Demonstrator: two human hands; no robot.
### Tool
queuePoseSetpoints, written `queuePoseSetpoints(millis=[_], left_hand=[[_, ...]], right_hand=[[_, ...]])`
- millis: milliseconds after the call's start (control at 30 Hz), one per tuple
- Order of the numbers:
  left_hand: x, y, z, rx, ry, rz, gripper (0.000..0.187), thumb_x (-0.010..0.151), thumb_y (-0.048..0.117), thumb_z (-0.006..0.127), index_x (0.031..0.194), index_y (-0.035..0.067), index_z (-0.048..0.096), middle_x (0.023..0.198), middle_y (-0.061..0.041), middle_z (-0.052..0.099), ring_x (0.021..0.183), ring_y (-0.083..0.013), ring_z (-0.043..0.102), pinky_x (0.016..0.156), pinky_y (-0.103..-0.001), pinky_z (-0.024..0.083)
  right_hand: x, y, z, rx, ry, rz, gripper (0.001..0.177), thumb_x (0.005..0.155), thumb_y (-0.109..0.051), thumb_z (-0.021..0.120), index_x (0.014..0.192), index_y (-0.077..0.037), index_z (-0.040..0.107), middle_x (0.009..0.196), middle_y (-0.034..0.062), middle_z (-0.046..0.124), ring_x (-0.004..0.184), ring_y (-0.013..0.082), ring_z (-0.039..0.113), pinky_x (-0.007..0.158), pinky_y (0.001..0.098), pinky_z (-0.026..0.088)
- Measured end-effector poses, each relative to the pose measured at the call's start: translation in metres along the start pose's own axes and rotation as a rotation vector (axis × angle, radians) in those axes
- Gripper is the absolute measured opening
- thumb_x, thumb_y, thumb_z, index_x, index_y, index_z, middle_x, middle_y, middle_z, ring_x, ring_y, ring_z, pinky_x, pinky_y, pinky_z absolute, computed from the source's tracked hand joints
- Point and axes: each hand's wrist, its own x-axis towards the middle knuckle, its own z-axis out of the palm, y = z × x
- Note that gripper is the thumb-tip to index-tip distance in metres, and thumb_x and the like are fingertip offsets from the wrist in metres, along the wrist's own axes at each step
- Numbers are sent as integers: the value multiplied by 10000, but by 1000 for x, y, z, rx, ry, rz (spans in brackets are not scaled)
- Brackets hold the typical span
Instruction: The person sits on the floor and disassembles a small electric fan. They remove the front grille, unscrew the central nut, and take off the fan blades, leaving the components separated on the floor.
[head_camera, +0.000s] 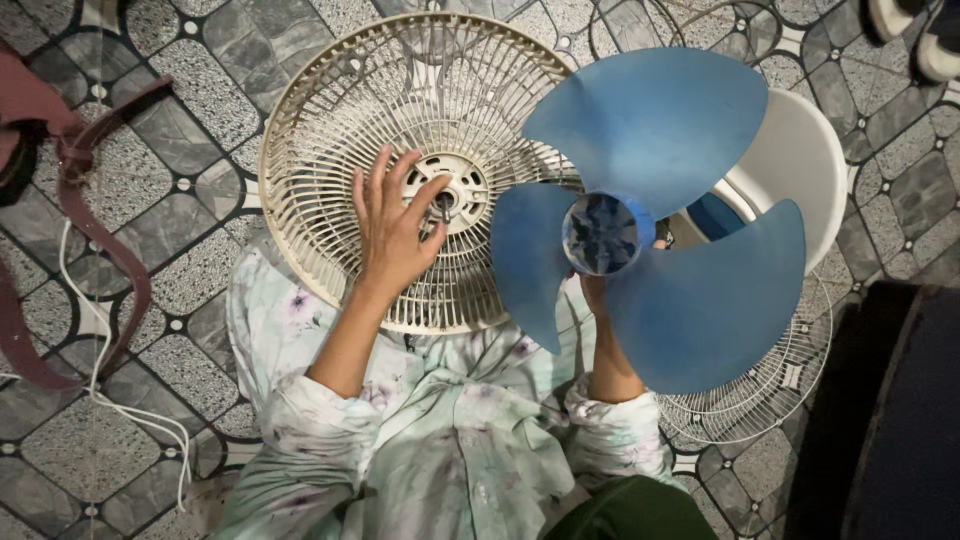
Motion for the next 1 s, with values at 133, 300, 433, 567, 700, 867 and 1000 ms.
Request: queuePoseSetpoints(millis=[133,300,433,567,700,867,1000], left_hand=[[3,0,0,8,11,-28,687,720,242,926,1351,215,657,1530,-90,459,1523,-343,271,1235,-631,156],[2,-5,5,12,52,-12,713,641,265,975,1297,231,695,1498,-59,487,1498,-312,308,1218,-600,204],[-3,-7,7,23,92,0,686,648,257,986,1279,221,718,1469,-41,512,1501,-306,321,1229,-574,226],[-3,-9,13,26,127,14,639,683,294,995,1254,217,718,1422,-36,524,1495,-310,322,1244,-585,222],[-5,-13,19,14,143,17,659,671,319,989,1264,222,719,1384,-29,531,1486,-301,317,1239,-600,215],[-6,-16,22,32,123,33,643,705,301,967,1293,231,714,1375,-4,520,1501,-276,314,1265,-612,185],[-6,-16,20,12,99,31,675,681,293,956,1307,236,709,1381,-7,517,1506,-288,299,1258,-614,166]], right_hand=[[-11,5,-28,54,52,-10,399,1005,-340,651,1300,-75,602,1162,77,643,1012,190,593,925,368,475],[-20,10,-54,106,94,-13,402,1005,-337,656,1303,-73,600,1167,78,645,1021,191,598,933,368,479],[-24,12,-65,117,105,-8,404,1005,-334,660,1305,-71,598,1172,78,647,1028,192,602,940,369,483],[-29,11,-73,132,116,0,406,1006,-332,664,1308,-70,596,1176,79,648,1035,193,606,947,369,487],[-29,14,-81,144,123,3,408,1006,-329,668,1310,-68,595,1180,80,650,1042,194,609,953,369,491],[-28,16,-90,153,128,7,411,1006,-326,673,1313,-66,592,1185,81,651,1051,196,614,962,370,496],[-28,15,-90,154,127,11,414,1006,-324,677,1316,-64,590,1190,81,653,1058,197,618,968,370,500]])
